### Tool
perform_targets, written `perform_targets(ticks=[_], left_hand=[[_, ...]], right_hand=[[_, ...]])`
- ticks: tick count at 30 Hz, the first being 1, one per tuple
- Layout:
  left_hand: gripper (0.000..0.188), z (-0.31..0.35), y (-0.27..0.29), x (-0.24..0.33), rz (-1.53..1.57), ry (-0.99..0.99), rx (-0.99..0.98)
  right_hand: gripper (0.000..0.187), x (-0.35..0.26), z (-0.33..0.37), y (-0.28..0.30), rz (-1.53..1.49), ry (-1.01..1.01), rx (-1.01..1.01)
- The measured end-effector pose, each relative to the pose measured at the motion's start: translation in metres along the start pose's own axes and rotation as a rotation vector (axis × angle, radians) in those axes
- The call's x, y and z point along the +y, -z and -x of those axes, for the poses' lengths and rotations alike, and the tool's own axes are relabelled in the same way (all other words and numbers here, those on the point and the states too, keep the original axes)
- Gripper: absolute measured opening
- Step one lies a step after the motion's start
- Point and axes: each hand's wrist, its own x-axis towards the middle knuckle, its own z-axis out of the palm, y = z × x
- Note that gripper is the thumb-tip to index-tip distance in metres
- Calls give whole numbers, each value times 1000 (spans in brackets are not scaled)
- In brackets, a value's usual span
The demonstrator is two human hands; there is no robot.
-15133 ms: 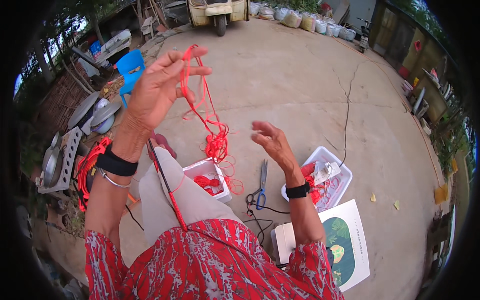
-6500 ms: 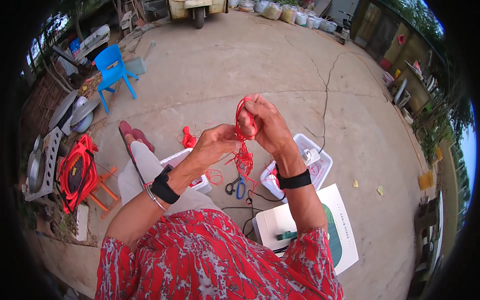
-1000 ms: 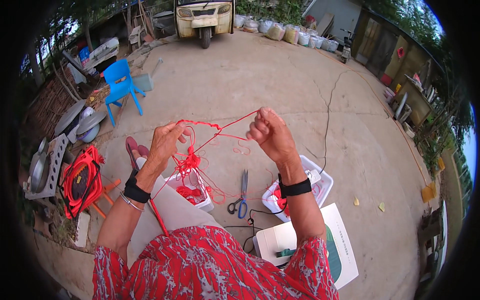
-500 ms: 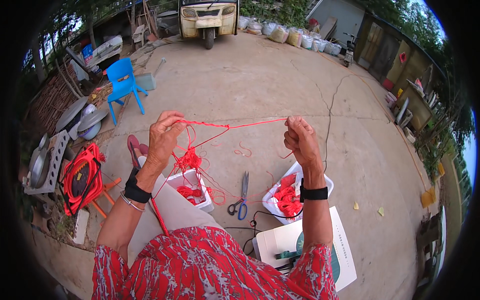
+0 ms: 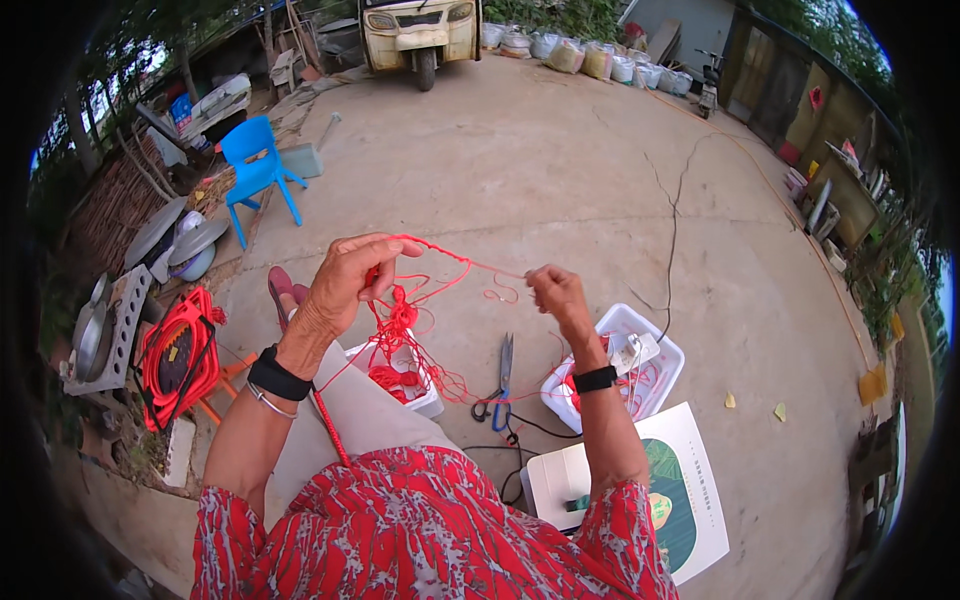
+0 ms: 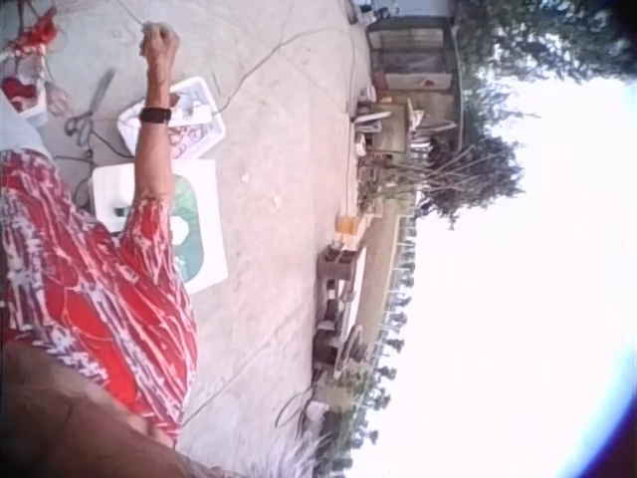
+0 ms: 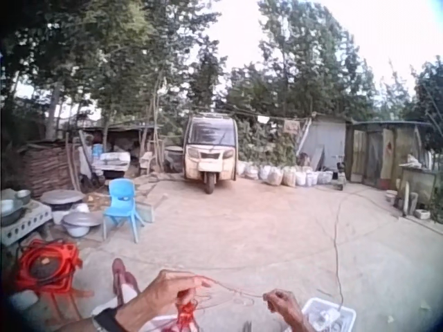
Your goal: The person is weaving or knotting red string together to create a net or decorative item.
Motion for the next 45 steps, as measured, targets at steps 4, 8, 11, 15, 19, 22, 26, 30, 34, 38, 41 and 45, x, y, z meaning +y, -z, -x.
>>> perform_targets(ticks=[4,8,11,15,19,22,26,30,34,38,41,45], left_hand=[[35,-6,-10,-3,-111,54,-51],[37,-5,-19,-4,-188,81,-53],[37,-9,-19,-11,-180,96,-83],[37,-4,-20,-15,-46,155,-170],[39,-3,-11,-19,-14,199,-203],[36,-1,1,-24,-3,233,-143],[30,-4,6,-44,-37,246,-37],[28,-6,-1,-40,-26,230,77],[28,-5,-4,-33,3,185,119],[28,-4,-7,-30,-45,171,80],[28,-3,-7,-32,-38,157,71],[28,-3,-9,-30,-51,136,87]], right_hand=[[20,24,-1,-30,350,431,18],[26,-19,33,-74,-124,229,-146],[22,-39,51,-100,-165,194,-243],[33,-37,43,-114,-198,230,-272],[31,-35,36,-109,-197,259,-191],[30,-33,31,-87,-462,119,-246],[27,-56,40,-66,-826,-75,-446],[21,-65,47,-50,-704,-186,-702],[15,-75,50,-45,-239,-145,-465],[16,-75,49,-38,-29,-26,-415],[17,-74,48,-37,157,38,-335],[18,-81,50,-28,150,-1,-328]])
